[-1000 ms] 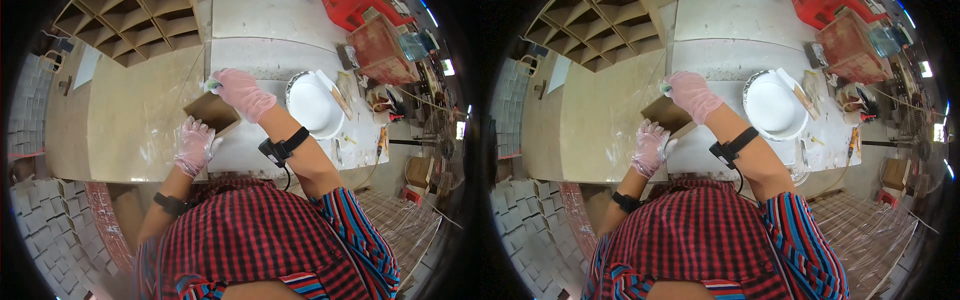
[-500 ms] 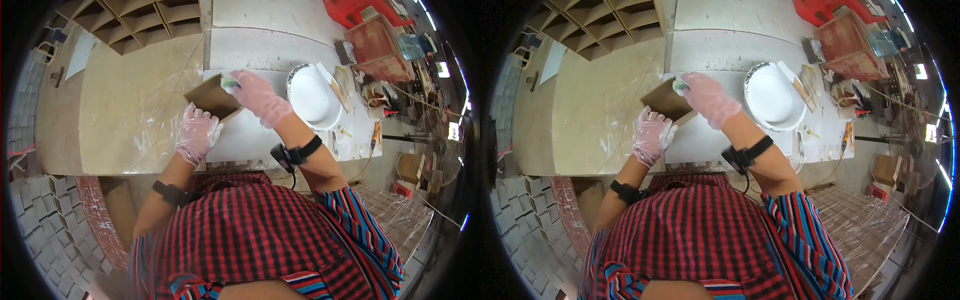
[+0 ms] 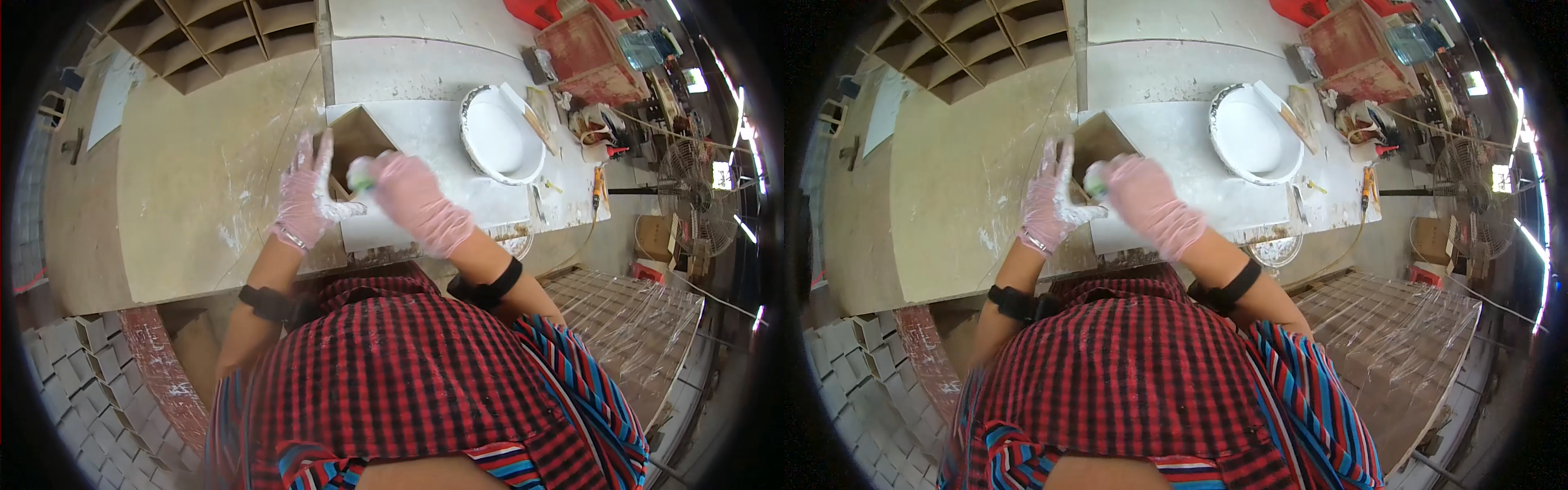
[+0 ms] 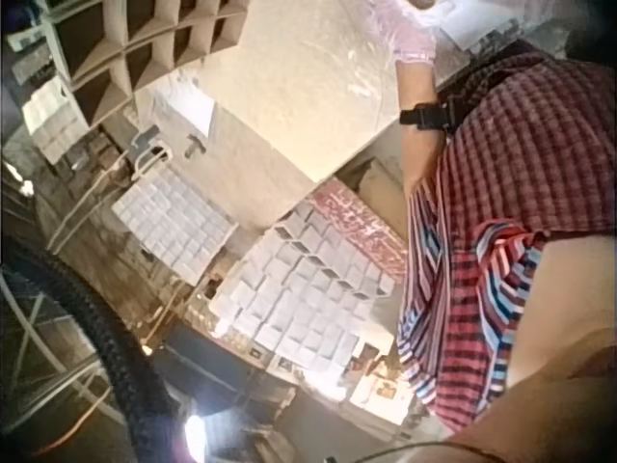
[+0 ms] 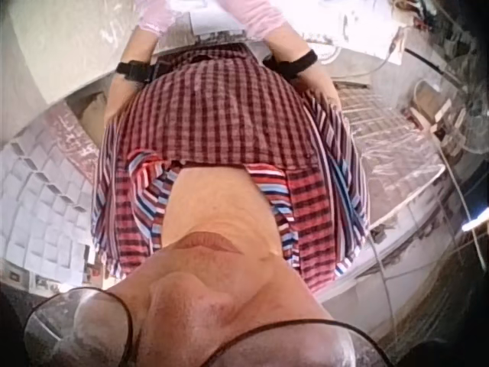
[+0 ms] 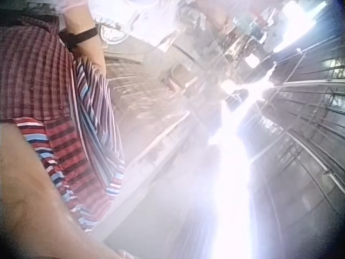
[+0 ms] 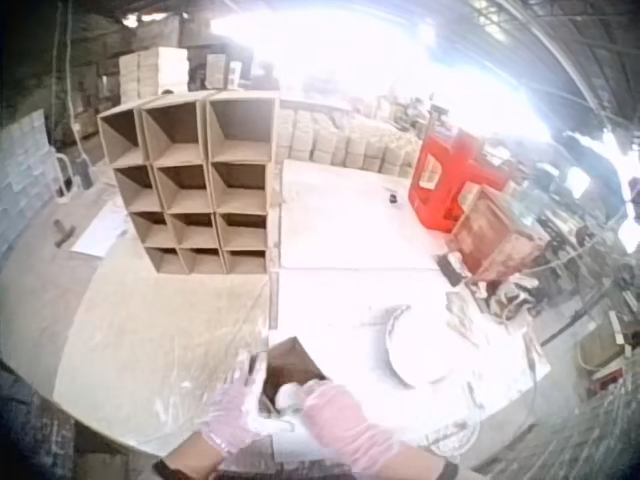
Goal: The recorder uses a damp sponge to wipe down the exterior surfaces of small wooden boxes in an industrial workshop.
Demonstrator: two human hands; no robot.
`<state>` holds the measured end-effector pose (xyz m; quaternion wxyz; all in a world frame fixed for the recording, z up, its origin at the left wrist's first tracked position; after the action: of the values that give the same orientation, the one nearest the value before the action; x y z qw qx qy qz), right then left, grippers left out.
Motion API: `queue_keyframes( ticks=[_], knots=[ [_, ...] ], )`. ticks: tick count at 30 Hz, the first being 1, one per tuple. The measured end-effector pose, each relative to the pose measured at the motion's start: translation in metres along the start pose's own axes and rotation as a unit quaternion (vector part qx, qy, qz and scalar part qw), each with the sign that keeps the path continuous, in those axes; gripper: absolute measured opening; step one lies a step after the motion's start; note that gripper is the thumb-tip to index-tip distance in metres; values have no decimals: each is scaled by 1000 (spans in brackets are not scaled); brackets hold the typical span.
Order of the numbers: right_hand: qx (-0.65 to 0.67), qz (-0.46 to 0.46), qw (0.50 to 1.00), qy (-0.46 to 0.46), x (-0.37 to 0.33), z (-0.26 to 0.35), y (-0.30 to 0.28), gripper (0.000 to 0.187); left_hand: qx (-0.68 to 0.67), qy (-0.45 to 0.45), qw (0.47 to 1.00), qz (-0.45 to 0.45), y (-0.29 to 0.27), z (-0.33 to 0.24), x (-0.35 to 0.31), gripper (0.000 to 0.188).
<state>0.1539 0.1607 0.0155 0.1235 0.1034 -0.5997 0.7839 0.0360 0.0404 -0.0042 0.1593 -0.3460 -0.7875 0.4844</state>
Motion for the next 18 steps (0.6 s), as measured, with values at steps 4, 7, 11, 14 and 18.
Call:
queue_keyframes(
  ticks=[4,7,11,14,18],
  knots=[
    [-125,96,974,-163,5,19,3,12,38,-2,998,-52,7,8,-3,105],
    [-169,92,981,-22,-5,-15,-9,12,39,-1,999,-32,6,5,-3,103],
    [-122,20,991,59,-12,-14,4,20,49,-17,998,-19,10,8,-1,102],
    [43,7,995,92,-13,24,25,27,60,-23,998,-9,13,5,2,102],
    [59,23,994,93,-7,30,14,31,31,-12,999,-18,12,11,-1,102]
  ],
)
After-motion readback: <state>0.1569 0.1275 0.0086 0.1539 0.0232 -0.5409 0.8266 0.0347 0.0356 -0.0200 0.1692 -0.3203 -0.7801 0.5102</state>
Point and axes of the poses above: each hand's wrist, its own x-axis towards the middle knuckle, its own y-axis out of the palm, z = x × y, the point moved 1 cm from there along x, towards the middle knuckle, and after that the axes turned 15 degrees about -y, right-handed, at the moved point
